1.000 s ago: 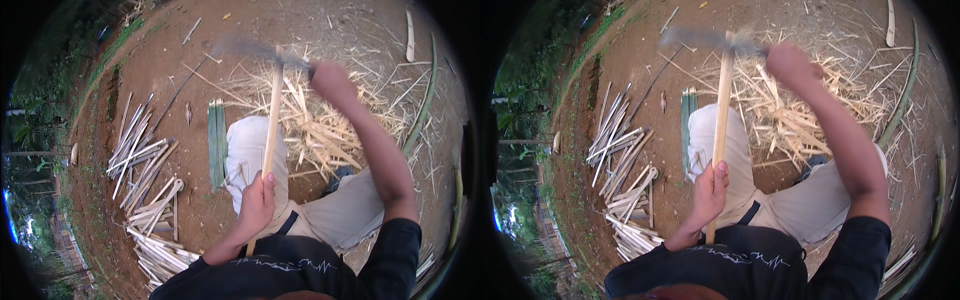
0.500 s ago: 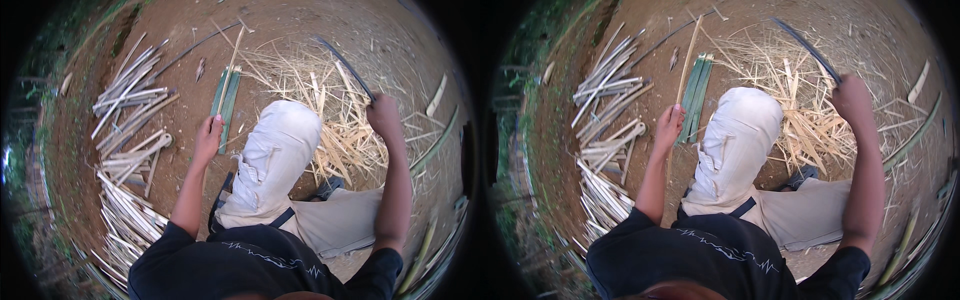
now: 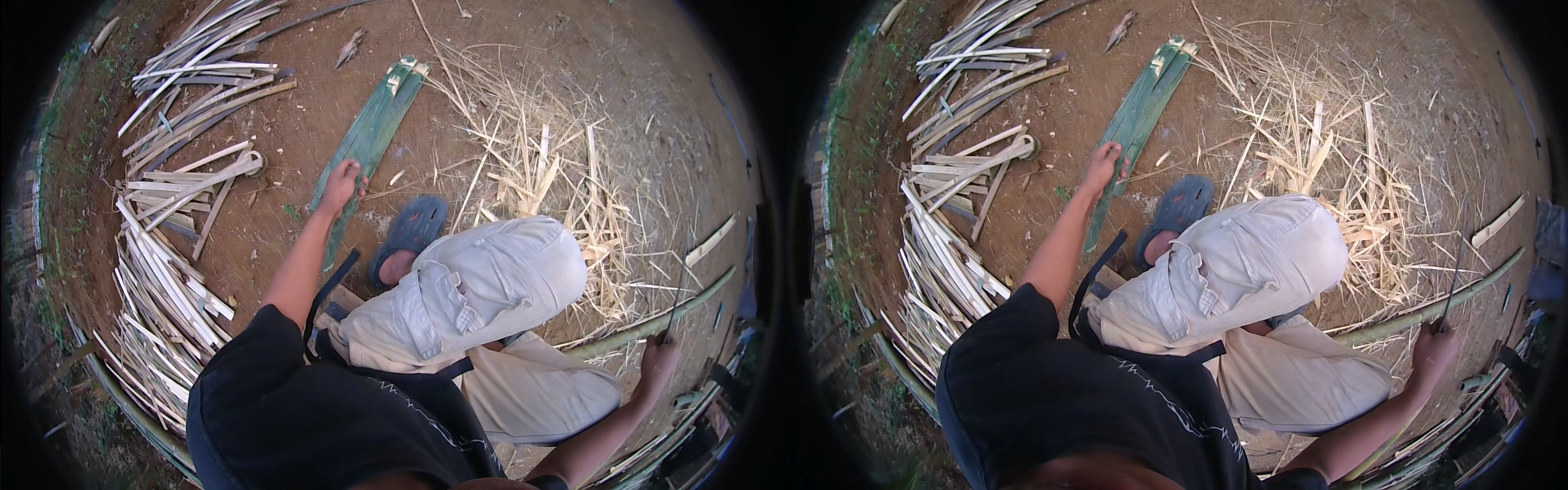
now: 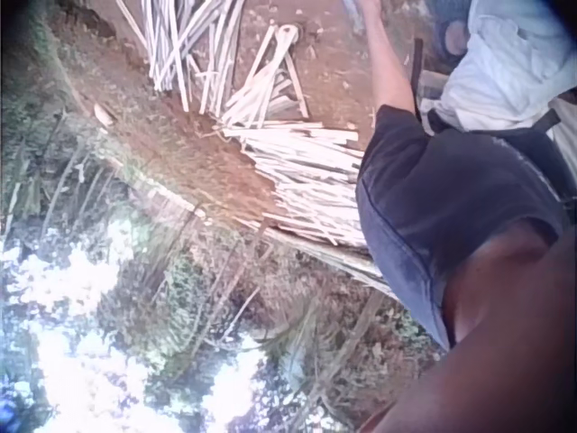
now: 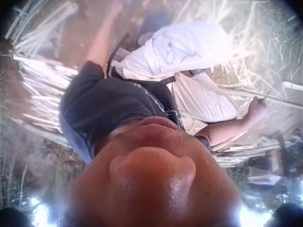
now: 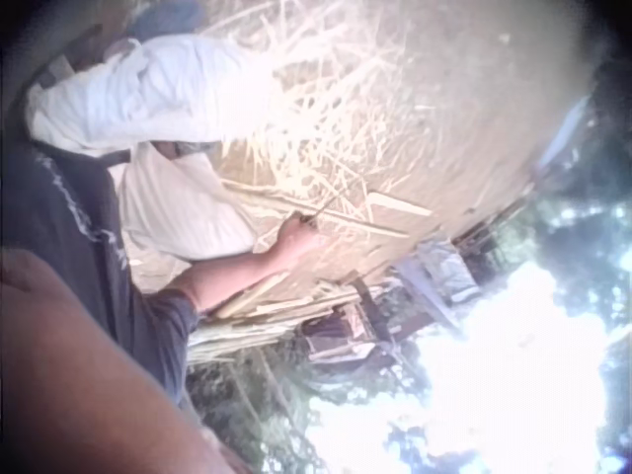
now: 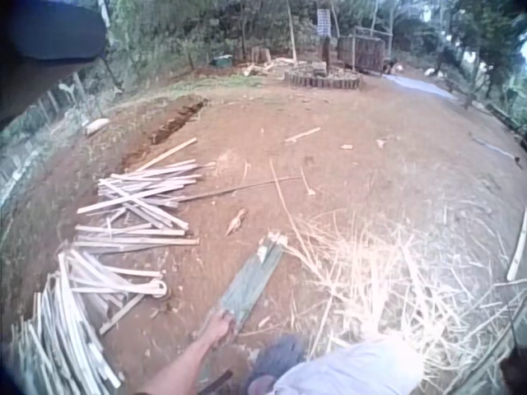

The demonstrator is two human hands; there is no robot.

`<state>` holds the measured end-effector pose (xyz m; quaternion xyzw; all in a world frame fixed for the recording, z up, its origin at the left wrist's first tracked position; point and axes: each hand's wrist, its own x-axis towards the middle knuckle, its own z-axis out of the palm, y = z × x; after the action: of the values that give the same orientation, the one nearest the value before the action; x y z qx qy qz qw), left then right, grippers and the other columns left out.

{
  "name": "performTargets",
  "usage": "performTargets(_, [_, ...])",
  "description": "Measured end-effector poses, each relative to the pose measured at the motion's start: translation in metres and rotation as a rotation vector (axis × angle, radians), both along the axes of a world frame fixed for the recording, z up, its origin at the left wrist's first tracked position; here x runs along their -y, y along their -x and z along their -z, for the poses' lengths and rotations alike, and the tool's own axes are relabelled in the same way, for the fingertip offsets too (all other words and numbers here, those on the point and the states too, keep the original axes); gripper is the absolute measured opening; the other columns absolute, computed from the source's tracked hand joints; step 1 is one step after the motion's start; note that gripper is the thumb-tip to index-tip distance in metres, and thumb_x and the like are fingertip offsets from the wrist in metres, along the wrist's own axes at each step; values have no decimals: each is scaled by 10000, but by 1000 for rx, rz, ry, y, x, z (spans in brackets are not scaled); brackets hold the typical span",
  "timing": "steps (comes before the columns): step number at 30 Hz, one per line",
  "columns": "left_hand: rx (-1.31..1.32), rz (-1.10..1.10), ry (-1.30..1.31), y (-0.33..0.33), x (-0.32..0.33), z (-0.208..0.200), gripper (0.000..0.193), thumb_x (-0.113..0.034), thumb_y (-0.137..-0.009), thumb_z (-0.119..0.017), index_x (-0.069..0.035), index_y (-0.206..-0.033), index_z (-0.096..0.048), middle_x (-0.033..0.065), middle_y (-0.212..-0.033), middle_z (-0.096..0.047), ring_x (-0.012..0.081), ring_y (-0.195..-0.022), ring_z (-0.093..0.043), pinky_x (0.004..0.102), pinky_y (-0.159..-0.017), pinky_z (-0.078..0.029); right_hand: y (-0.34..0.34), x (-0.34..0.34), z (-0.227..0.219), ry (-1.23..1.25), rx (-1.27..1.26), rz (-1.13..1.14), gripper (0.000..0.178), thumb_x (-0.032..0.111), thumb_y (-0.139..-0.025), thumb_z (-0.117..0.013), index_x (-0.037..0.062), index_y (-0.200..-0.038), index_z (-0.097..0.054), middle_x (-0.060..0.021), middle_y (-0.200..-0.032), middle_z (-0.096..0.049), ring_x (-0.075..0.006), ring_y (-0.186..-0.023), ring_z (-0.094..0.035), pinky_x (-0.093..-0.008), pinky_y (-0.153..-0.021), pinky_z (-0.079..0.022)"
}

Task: The person sits on the ground and uses a large curved blade to shave the outer green layer off long bamboo strips. They hold the bamboo with one hand and repeatedly draw the blade along its length to remove the skin, creating thin shavings that accumulate on the ground.

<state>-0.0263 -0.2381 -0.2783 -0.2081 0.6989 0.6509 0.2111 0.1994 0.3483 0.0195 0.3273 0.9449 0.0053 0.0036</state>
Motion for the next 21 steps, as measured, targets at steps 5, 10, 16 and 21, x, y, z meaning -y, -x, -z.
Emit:
performTargets(5, [7,11,-130,23,-4,29,293,-168,-1018,-422,19,-1241,-461,94,-914,-628,140,-635,-574,286,-556,-473,-34,-16,20,129,205,60,224,85,-734,-622,27,-634,-431,-103,-538,-397,-198,-500,-386,-378,-503,-364])
performTargets(10, [70,-48,-159,54,-7,39,289,-157,-1006,-442,4,-1245,-464,92,-923,-631,139,-641,-555,287,-567,-476,-47,-20,24,268,219,154,275,103,-760,-633,64,-622,-398,-30,-549,-353,-132,-521,-366,-358,-480,-331])
performTargets(16, [83,-97,-390,70,-11,18,324,-146,-1000,-446,-14,-1296,-426,108,-961,-619,155,-684,-580,300,-604,-504,-35,-9,14,250,238,99,303,156,-797,-648,33,-642,-417,-81,-541,-363,-182,-505,-373,-380,-491,-345])
performTargets(21, [-111,35,-513,71,-79,-92,321,-158,-994,-461,-28,-1285,-416,117,-1028,-618,183,-754,-617,313,-662,-535,-13,21,10,154,162,34,342,253,-847,-667,-3,-694,-499,-116,-544,-396,-218,-502,-381,-398,-501,-345])
